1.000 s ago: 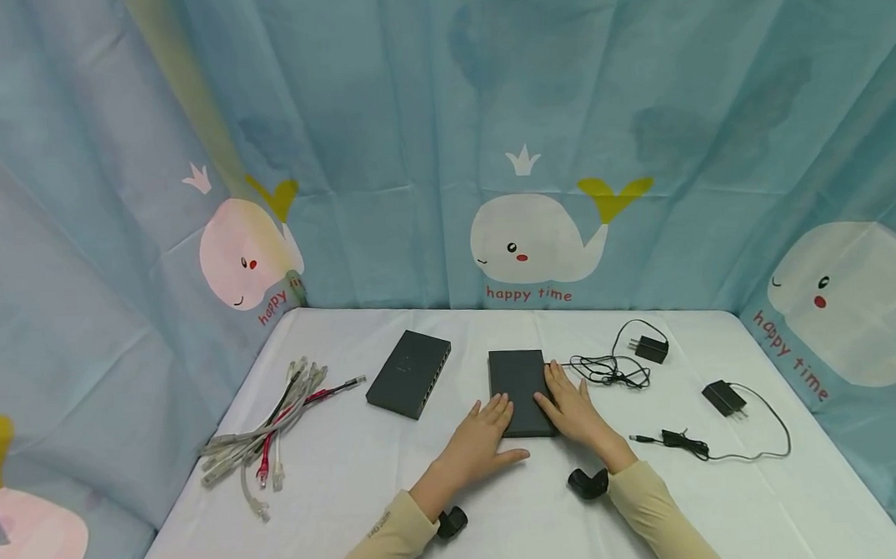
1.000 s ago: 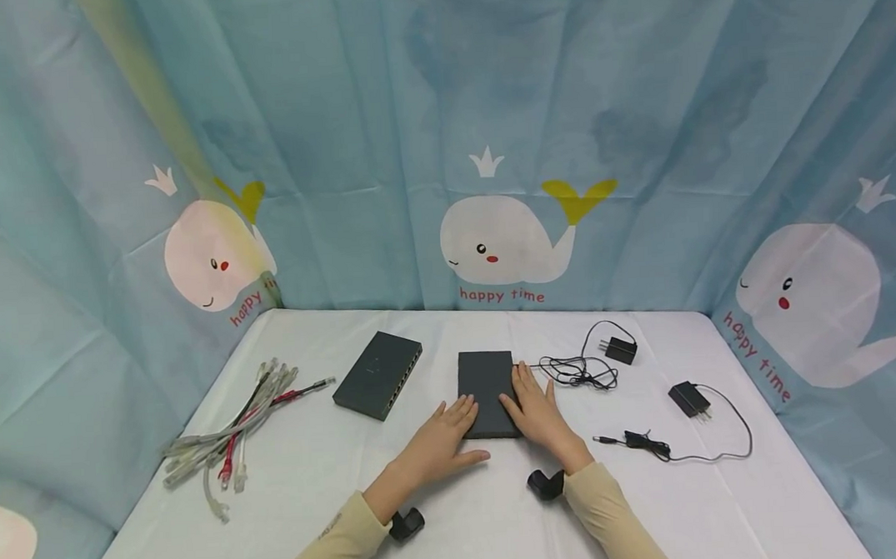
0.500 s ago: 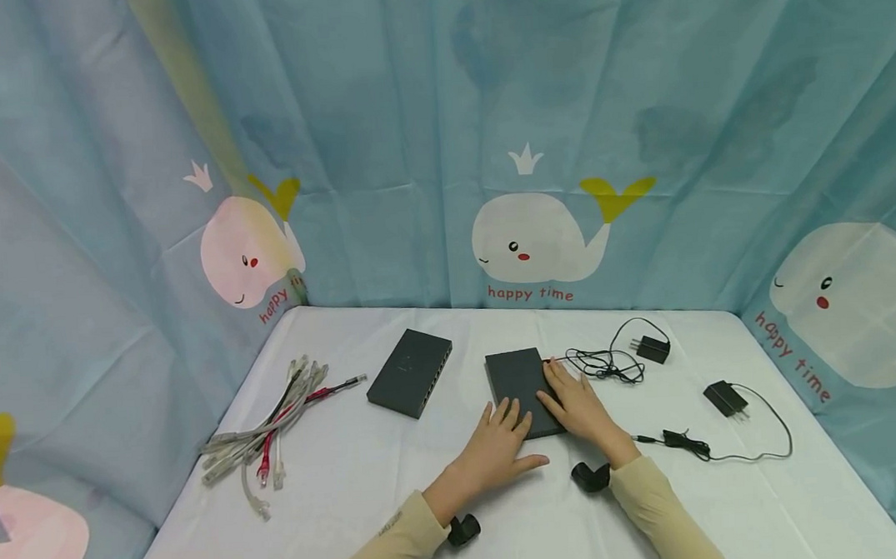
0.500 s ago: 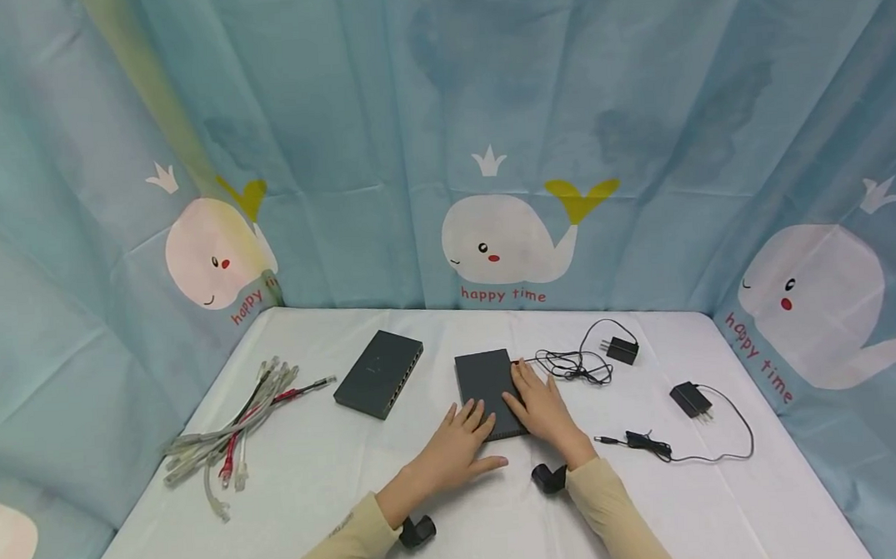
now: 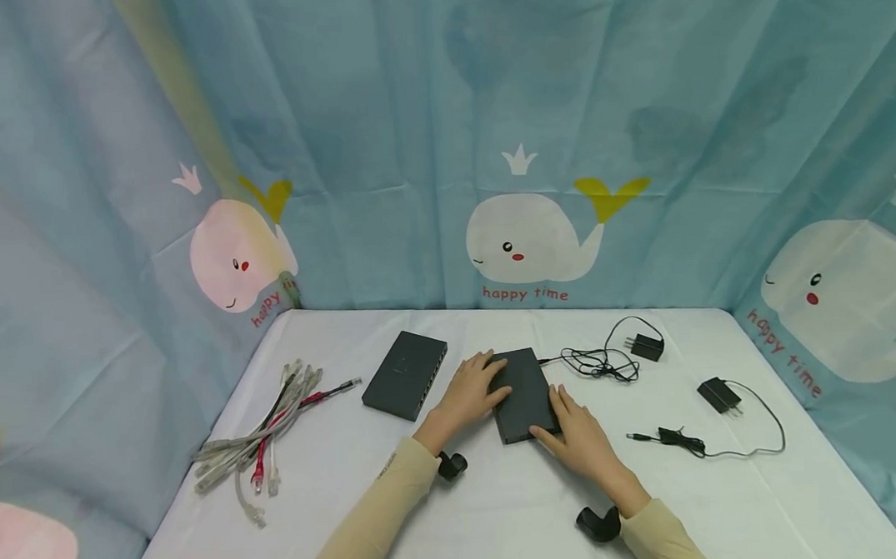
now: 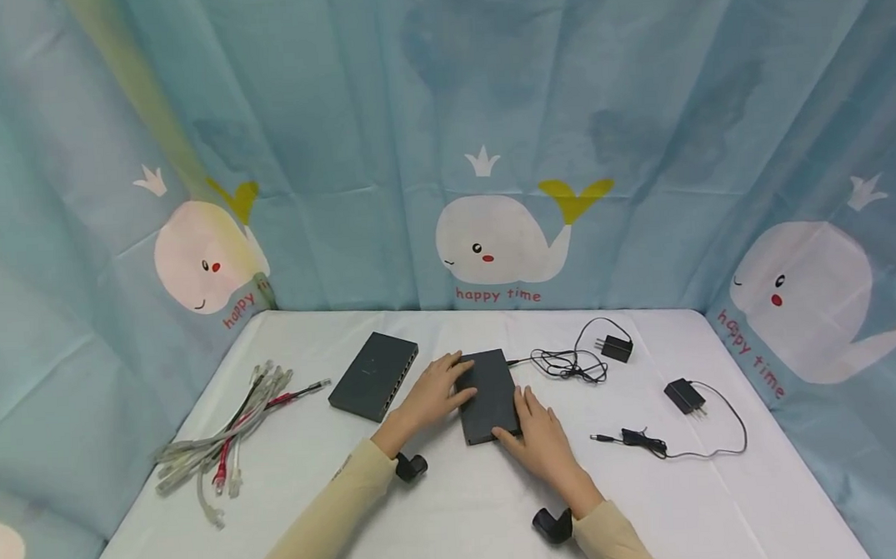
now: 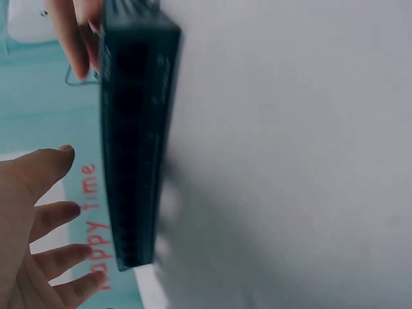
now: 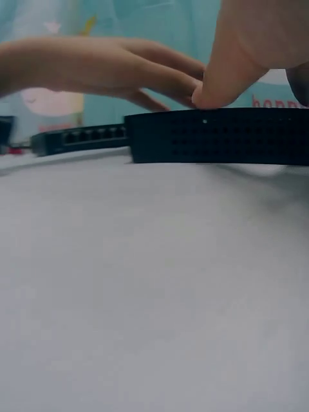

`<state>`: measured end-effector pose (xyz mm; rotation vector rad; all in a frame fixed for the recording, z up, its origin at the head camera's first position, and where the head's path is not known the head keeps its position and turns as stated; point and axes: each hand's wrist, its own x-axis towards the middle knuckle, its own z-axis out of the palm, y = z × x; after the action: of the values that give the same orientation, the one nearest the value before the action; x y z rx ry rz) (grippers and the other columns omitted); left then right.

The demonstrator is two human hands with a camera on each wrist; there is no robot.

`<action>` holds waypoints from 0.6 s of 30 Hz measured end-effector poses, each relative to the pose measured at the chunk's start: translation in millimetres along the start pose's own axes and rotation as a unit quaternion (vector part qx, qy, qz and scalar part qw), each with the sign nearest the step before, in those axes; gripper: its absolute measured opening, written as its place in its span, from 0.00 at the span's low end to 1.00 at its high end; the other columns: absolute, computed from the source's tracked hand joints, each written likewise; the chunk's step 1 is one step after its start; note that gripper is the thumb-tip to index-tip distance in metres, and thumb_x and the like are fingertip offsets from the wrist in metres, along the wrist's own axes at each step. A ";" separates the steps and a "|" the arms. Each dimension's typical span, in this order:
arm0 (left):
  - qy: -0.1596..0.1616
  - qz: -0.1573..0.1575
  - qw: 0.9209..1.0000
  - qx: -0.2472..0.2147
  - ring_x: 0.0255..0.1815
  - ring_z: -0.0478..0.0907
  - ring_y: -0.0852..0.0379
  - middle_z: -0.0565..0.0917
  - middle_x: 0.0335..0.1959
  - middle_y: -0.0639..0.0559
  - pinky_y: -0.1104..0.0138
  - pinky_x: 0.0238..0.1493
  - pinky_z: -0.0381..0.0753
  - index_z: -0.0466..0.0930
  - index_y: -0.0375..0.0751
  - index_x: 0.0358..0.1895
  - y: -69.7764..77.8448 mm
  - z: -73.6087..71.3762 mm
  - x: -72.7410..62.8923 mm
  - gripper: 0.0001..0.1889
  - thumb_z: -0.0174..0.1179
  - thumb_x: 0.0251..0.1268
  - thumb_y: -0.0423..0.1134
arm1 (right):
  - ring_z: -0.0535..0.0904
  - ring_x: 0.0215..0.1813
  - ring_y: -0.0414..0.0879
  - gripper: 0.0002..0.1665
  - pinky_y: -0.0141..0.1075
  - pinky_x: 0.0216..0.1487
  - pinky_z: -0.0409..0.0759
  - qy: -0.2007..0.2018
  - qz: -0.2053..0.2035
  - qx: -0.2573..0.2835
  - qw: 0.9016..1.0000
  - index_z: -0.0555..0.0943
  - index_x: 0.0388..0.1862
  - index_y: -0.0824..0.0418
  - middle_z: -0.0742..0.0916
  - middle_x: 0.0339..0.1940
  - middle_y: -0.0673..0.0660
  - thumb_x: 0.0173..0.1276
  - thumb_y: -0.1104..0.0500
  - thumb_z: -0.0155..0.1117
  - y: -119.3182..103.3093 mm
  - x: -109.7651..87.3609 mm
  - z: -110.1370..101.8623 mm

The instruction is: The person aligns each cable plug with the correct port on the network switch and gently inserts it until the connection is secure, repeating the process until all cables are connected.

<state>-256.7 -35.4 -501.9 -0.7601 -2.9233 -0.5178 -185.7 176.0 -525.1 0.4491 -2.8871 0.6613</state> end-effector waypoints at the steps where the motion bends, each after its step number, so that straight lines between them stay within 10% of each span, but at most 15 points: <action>1: 0.000 -0.005 1.000 -0.006 0.71 0.57 0.44 0.60 0.70 0.43 0.52 0.69 0.56 0.63 0.48 0.68 -2.7 0.8 3.2 0.30 0.52 0.66 0.56 | 0.65 0.65 0.66 0.49 0.60 0.60 0.63 -0.002 -0.004 0.001 1.000 0.58 0.70 0.68 0.65 0.68 0.71 0.61 0.39 0.61 -0.9 -2.2 0.2; 18: -0.027 -0.052 0.996 -0.060 0.66 0.63 0.47 0.62 0.68 0.44 0.56 0.64 0.65 0.62 0.45 0.68 -12.3 7.8 11.8 0.31 0.51 0.66 0.55 | 0.70 0.62 0.62 0.38 0.56 0.58 0.67 0.003 -0.036 -0.007 0.999 0.66 0.66 0.65 0.70 0.66 0.66 0.62 0.48 0.64 5.0 -4.9 -3.3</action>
<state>-272.9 -37.4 -511.1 -0.6471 -3.0166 -0.6991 -182.4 183.1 -525.1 0.5447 -2.8528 0.6304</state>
